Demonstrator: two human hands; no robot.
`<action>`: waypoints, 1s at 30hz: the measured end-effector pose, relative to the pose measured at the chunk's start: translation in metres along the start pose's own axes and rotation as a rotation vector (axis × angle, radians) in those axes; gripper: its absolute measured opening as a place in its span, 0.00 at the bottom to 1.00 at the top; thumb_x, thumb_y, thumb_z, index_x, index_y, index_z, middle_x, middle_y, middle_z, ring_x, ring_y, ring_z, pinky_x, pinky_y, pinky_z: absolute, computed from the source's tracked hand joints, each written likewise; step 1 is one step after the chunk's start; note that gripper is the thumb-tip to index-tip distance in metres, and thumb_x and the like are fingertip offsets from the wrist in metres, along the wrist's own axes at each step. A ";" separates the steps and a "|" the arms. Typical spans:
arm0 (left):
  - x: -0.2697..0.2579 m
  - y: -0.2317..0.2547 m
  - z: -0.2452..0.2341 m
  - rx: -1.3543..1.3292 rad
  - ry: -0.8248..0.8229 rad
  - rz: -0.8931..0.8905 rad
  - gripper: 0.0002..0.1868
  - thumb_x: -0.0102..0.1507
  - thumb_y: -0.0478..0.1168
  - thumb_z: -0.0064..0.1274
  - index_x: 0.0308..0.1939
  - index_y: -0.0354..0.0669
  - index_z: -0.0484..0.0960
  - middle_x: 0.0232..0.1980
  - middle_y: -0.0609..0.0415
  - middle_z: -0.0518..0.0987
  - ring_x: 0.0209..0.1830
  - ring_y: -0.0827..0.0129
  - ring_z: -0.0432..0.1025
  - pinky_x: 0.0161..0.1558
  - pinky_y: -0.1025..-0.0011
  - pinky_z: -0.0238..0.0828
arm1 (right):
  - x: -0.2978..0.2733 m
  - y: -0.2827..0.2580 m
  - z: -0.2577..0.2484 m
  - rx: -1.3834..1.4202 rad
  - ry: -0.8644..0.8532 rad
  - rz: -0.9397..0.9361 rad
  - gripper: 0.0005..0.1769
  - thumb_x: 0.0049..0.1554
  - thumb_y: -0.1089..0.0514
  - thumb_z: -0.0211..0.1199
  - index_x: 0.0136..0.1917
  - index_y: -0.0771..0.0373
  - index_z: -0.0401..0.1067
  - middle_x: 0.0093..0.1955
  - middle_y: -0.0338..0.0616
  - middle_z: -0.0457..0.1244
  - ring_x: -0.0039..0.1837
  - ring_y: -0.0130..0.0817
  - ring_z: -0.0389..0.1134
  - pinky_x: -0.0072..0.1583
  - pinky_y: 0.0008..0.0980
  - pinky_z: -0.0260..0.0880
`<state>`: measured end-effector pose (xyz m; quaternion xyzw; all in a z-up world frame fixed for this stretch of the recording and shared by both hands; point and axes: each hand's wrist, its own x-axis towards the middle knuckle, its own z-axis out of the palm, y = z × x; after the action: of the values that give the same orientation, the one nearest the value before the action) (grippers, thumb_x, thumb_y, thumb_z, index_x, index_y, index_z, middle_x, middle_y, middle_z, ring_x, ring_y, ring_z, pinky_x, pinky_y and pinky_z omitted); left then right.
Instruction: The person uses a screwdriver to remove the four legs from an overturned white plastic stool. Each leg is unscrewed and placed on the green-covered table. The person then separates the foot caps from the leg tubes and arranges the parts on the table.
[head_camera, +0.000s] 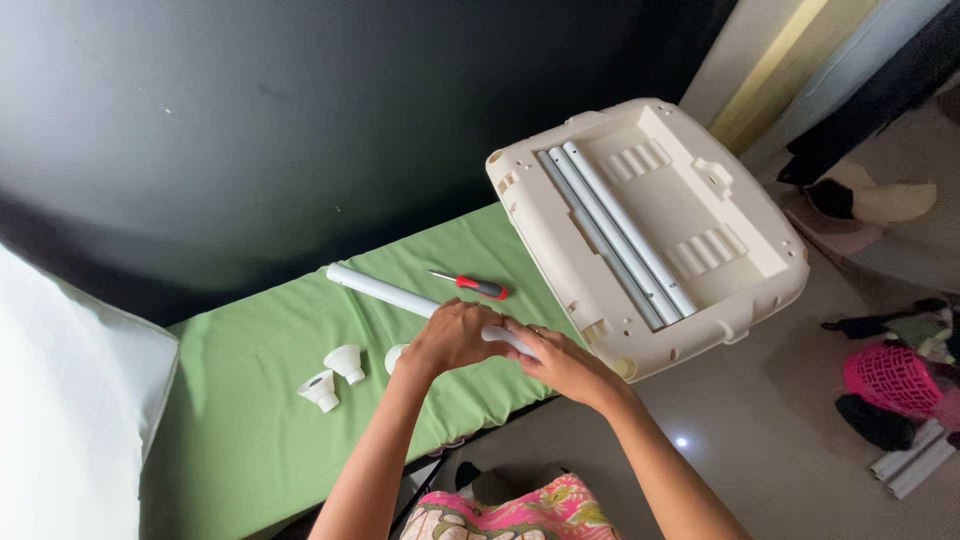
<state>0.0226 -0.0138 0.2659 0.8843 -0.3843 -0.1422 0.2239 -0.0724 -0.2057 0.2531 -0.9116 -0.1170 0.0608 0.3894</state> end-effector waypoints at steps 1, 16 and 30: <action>0.001 0.003 -0.001 0.005 -0.010 0.006 0.23 0.53 0.60 0.65 0.47 0.55 0.89 0.33 0.52 0.85 0.39 0.58 0.77 0.58 0.63 0.67 | -0.003 0.001 -0.001 0.002 0.014 -0.010 0.33 0.58 0.60 0.63 0.74 0.62 0.59 0.59 0.59 0.66 0.54 0.55 0.71 0.50 0.45 0.71; 0.006 0.074 0.032 0.148 0.172 0.136 0.21 0.55 0.62 0.63 0.46 0.60 0.89 0.33 0.53 0.82 0.39 0.58 0.76 0.51 0.60 0.66 | -0.073 0.013 -0.047 -0.051 0.150 -0.025 0.30 0.59 0.54 0.64 0.72 0.63 0.63 0.64 0.57 0.66 0.65 0.51 0.68 0.61 0.45 0.69; 0.012 0.127 0.048 0.377 0.301 0.190 0.25 0.54 0.65 0.62 0.47 0.56 0.89 0.36 0.53 0.84 0.38 0.61 0.78 0.49 0.60 0.65 | -0.123 0.037 -0.065 -0.154 0.327 0.132 0.25 0.51 0.58 0.71 0.63 0.57 0.77 0.60 0.44 0.66 0.64 0.43 0.65 0.63 0.42 0.68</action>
<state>-0.0675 -0.1133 0.2879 0.8815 -0.4478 0.0869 0.1220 -0.1714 -0.3078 0.2732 -0.9421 0.0035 -0.0719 0.3275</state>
